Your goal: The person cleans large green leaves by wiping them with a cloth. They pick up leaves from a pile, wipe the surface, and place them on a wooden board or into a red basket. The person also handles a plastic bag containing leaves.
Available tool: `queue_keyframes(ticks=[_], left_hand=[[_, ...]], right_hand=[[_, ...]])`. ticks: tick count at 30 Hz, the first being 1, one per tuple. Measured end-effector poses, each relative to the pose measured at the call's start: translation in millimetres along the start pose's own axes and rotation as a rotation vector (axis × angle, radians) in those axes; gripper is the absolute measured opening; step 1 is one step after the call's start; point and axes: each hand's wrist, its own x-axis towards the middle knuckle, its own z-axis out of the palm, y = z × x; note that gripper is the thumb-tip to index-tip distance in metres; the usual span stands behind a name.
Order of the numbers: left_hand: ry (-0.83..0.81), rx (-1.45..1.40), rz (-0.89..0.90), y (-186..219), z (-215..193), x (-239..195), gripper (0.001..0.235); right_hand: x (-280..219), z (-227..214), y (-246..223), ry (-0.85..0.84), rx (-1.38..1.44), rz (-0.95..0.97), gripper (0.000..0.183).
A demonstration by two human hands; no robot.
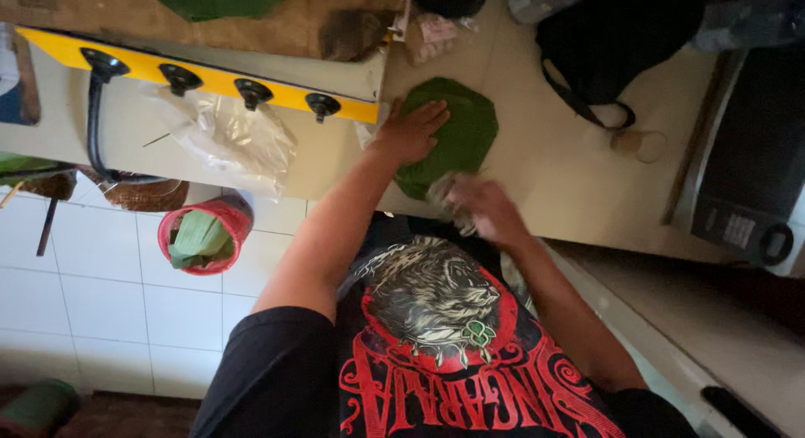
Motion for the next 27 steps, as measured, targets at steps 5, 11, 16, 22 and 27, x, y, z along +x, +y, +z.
queue_keyframes(ticks=[5, 11, 16, 22, 27], left_hand=[[0.0, 0.105, -0.008, 4, 2, -6, 0.073], [0.055, 0.107, -0.002, 1, 17, 3, 0.073], [0.289, 0.236, 0.167, 11, 10, -25, 0.068], [0.086, 0.143, 0.251, 36, 8, -81, 0.078], [0.195, 0.069, 0.249, 25, 36, -79, 0.05]], right_hand=[[31, -5, 20, 0.143, -0.151, 0.258, 0.042], [4, -9, 13, -0.206, -0.244, 0.068, 0.041], [-41, -60, 16, -0.153, 0.013, 0.188, 0.044], [-78, -65, 26, 0.093, 0.033, 0.593, 0.042], [-93, -17, 65, 0.107, 0.043, 0.626, 0.045]])
